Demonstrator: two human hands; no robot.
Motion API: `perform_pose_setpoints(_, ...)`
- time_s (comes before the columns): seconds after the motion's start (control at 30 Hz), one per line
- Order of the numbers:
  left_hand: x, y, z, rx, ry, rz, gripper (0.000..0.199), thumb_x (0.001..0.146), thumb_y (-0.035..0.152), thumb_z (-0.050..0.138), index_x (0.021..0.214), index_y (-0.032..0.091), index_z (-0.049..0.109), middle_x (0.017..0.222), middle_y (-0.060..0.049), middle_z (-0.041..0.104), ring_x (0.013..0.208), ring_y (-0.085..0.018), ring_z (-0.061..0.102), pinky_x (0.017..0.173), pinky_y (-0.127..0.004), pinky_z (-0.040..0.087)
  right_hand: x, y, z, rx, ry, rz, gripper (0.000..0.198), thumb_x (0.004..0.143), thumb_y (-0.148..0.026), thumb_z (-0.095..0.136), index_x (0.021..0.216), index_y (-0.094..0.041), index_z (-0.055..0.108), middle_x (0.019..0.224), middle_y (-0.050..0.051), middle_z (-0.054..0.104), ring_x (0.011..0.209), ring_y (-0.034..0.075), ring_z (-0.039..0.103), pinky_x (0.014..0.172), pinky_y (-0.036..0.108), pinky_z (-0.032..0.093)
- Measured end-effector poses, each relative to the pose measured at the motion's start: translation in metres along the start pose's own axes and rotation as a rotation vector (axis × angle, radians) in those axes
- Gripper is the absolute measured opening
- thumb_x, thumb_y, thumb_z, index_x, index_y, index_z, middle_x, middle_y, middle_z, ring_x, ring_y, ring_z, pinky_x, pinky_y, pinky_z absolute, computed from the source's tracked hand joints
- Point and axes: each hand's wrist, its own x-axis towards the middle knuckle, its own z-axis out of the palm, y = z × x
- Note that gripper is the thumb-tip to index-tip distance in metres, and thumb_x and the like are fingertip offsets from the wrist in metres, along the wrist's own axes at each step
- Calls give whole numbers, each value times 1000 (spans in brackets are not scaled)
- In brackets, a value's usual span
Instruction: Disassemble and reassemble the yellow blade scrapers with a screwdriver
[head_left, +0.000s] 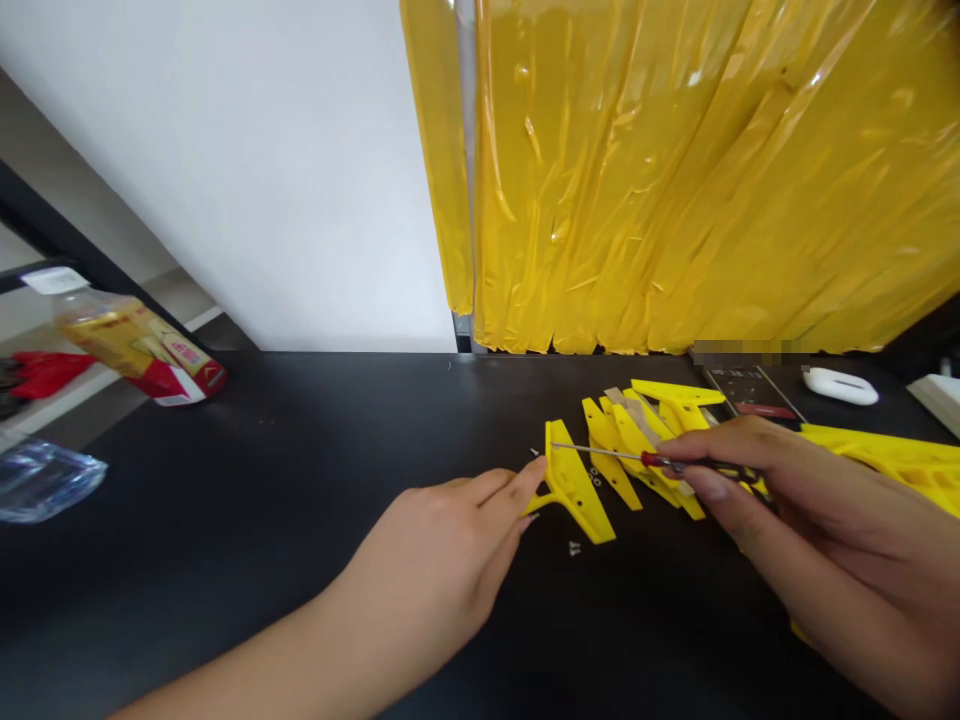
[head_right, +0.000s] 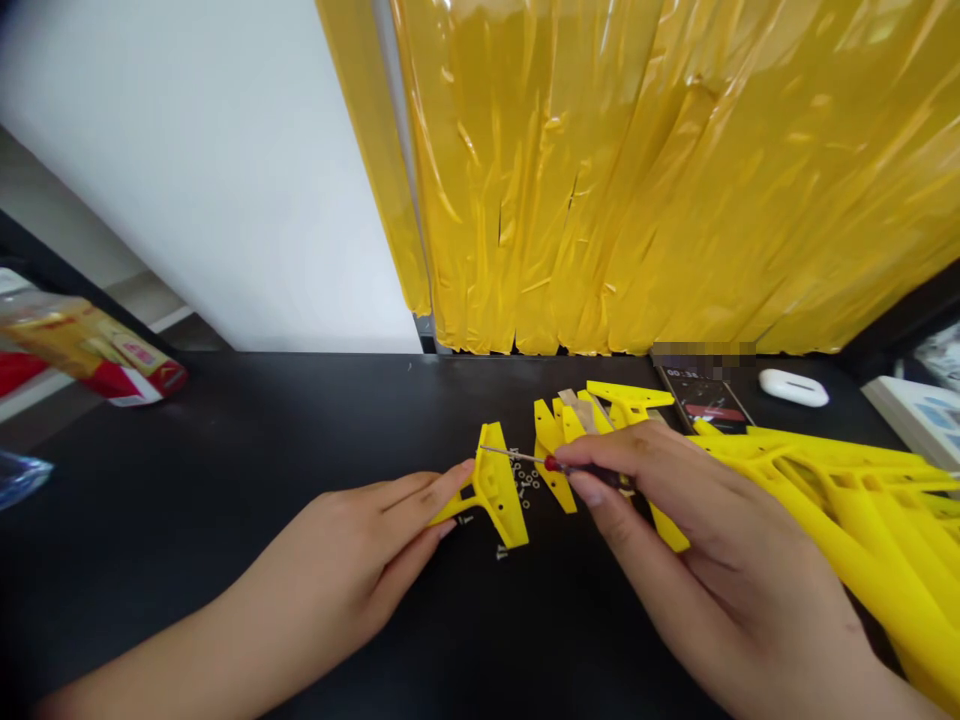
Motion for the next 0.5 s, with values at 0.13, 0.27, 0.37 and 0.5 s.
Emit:
perform_pose_setpoints(0.13,0,0,-1,-7,6,-4,50,111,21,46,160,29,53,119,-6,80,102,-22,81,95,-39,68,5,0,0,-68,3,-47,21,108,-40,56,124,-40,70,117,-7,80,103,19,76,91,31,57)
perform_pose_setpoints(0.27,0,0,-1,-8,-4,-11,50,111,22,46,160,28,52,120,-6,79,102,-22,80,95,-39,68,6,0,-2,-94,-18,-66,21,109,-39,56,125,-40,69,116,-7,80,101,19,76,93,32,56)
perform_pose_setpoints(0.37,0,0,-1,-12,-6,-18,50,111,22,47,160,29,52,118,-6,79,100,-22,80,94,-38,68,5,0,-3,-66,-14,-56,22,108,-36,55,126,-40,69,117,-6,79,103,18,76,93,31,56)
perform_pose_setpoints(0.5,0,0,-2,-3,-19,-41,50,111,23,46,160,30,52,117,-5,78,99,-21,79,93,-37,67,4,1,-2,-30,-17,-8,22,106,-40,59,125,-42,71,117,-5,79,104,21,75,92,33,57)
